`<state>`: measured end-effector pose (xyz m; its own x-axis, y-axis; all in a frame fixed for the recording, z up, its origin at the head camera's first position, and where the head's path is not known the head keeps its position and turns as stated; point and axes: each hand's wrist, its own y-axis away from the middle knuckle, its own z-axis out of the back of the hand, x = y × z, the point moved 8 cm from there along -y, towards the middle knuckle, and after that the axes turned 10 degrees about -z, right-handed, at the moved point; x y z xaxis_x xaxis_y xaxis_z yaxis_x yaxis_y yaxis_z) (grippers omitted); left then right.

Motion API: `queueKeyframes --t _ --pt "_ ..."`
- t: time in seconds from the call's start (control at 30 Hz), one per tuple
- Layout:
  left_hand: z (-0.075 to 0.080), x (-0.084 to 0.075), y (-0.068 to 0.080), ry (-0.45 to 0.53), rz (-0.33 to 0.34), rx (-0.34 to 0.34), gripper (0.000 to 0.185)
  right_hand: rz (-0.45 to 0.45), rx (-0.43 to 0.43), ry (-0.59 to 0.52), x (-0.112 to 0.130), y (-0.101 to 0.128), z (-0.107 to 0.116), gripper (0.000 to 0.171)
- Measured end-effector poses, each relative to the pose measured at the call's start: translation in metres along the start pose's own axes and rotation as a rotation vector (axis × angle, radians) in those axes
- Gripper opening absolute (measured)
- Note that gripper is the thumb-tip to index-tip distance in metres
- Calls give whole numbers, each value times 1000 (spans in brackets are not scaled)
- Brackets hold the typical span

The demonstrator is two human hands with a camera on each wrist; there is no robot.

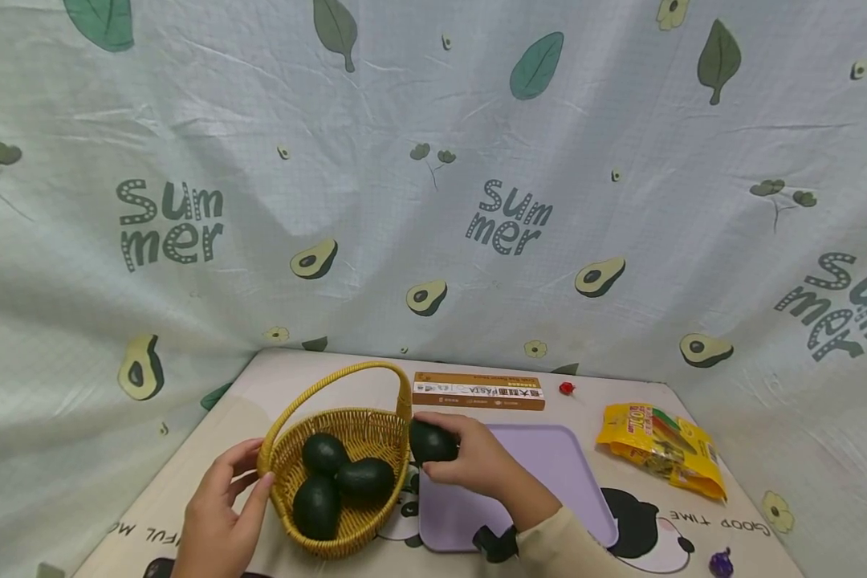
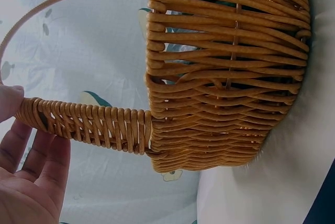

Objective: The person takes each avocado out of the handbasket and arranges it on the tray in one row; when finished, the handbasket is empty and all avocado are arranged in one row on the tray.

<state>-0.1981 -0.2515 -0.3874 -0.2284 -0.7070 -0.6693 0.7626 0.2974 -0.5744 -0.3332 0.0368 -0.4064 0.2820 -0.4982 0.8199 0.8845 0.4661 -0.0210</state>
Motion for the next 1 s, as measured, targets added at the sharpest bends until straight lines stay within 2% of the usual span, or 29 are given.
queueKeyframes --t 0.23,0.4,0.77,1.0 --pt "0 -1 0 -3 1 2 53 -63 -83 -76 -25 -5 2 65" --pt "0 0 0 -7 0 0 53 -101 -101 -96 -41 -8 -3 64" --pt "0 2 0 10 -8 12 52 -170 -92 7 -57 -11 -18 77" --pt "0 2 -1 8 -19 14 53 -182 -68 46 -61 -11 -25 78"
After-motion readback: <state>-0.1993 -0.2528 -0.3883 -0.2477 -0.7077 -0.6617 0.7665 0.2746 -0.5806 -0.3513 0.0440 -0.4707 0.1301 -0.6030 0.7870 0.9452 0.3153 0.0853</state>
